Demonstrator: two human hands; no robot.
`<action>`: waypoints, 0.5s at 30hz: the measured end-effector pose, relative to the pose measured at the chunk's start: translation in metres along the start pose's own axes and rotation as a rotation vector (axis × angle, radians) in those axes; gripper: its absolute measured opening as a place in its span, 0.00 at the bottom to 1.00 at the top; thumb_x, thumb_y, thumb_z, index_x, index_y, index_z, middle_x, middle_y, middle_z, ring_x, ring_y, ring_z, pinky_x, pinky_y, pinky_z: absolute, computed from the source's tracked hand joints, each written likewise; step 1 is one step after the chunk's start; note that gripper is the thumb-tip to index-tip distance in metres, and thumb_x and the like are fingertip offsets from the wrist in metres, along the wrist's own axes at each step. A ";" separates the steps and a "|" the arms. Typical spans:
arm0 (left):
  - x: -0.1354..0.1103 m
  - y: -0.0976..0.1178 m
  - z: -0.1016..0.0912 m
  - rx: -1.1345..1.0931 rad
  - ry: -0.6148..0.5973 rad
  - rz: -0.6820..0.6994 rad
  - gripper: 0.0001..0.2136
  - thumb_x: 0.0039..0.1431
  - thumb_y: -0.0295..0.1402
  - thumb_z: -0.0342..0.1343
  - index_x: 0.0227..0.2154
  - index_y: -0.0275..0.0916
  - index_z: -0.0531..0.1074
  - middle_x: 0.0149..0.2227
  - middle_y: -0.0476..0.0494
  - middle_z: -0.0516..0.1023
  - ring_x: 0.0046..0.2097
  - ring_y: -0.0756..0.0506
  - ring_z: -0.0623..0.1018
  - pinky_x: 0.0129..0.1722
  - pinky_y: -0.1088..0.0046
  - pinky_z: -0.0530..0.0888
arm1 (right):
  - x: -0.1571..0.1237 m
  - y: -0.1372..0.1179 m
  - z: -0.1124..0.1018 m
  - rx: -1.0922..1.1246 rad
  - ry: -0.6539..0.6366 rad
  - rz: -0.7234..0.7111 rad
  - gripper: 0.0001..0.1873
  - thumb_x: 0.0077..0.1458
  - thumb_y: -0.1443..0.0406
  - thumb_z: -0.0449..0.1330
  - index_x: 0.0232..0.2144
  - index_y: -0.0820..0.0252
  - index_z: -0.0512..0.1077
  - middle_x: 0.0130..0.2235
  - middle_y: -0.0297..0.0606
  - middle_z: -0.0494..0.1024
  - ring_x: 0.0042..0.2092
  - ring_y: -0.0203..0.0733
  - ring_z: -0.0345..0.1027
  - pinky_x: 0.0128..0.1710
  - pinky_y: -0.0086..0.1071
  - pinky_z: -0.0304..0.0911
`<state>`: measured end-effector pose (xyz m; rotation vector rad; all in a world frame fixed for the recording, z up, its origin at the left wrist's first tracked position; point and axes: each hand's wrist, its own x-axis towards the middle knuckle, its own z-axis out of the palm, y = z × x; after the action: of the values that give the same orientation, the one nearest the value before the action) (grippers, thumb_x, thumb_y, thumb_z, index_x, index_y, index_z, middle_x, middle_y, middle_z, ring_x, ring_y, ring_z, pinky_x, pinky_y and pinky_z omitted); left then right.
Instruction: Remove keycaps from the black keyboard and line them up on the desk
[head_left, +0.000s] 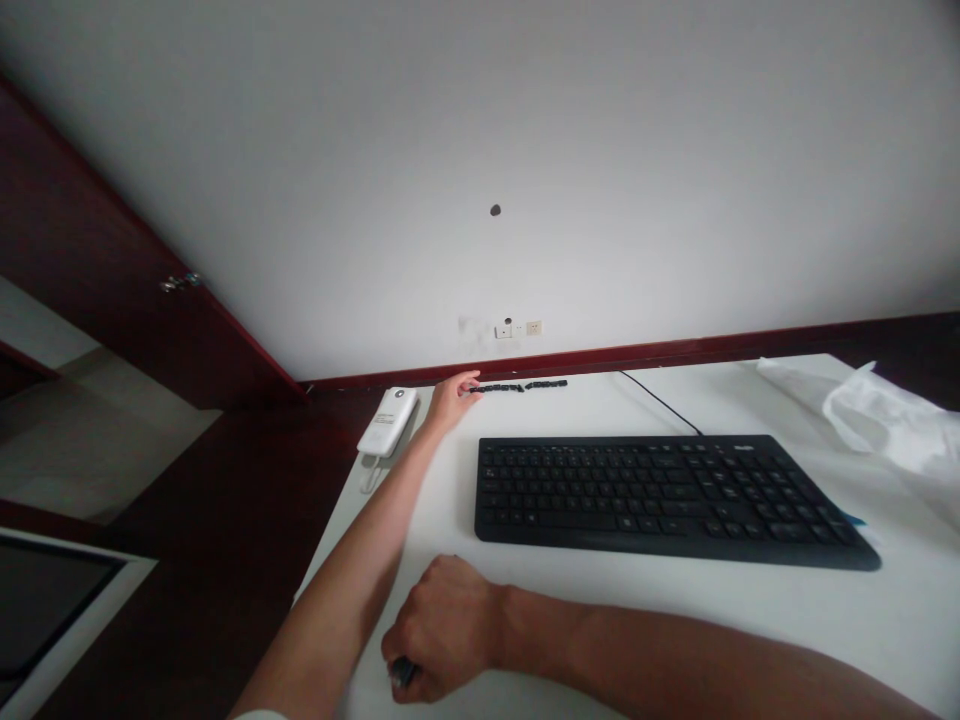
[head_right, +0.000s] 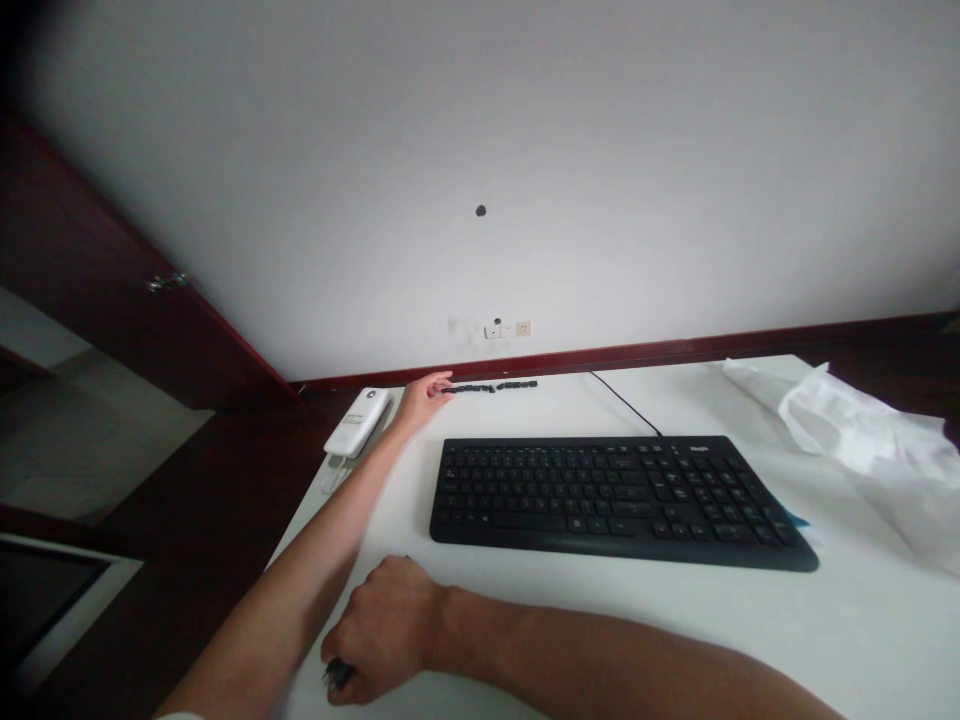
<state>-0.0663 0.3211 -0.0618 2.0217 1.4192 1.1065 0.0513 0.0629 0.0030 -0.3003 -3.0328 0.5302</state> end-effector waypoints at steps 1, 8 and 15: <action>0.000 0.000 0.000 -0.002 0.003 0.000 0.23 0.54 0.27 0.66 0.54 0.40 0.77 0.43 0.44 0.84 0.39 0.48 0.77 0.44 0.70 0.74 | 0.000 0.000 0.000 0.005 0.006 0.001 0.15 0.61 0.50 0.58 0.36 0.50 0.78 0.37 0.31 0.85 0.38 0.43 0.78 0.25 0.35 0.53; 0.000 -0.002 0.001 -0.016 -0.001 0.013 0.21 0.55 0.27 0.65 0.53 0.40 0.79 0.43 0.43 0.84 0.39 0.48 0.78 0.44 0.70 0.75 | 0.000 0.001 0.006 0.011 0.042 0.006 0.14 0.60 0.50 0.58 0.35 0.50 0.77 0.36 0.29 0.85 0.38 0.42 0.79 0.24 0.35 0.51; 0.000 -0.002 0.002 0.013 0.000 0.048 0.20 0.54 0.26 0.65 0.51 0.40 0.79 0.42 0.44 0.84 0.39 0.48 0.78 0.43 0.71 0.74 | 0.000 0.001 0.005 0.003 0.036 0.001 0.15 0.60 0.50 0.57 0.35 0.51 0.77 0.37 0.29 0.85 0.38 0.42 0.78 0.24 0.36 0.49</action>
<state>-0.0661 0.3218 -0.0643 2.0749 1.3880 1.1198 0.0507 0.0621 -0.0025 -0.3086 -2.9970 0.5240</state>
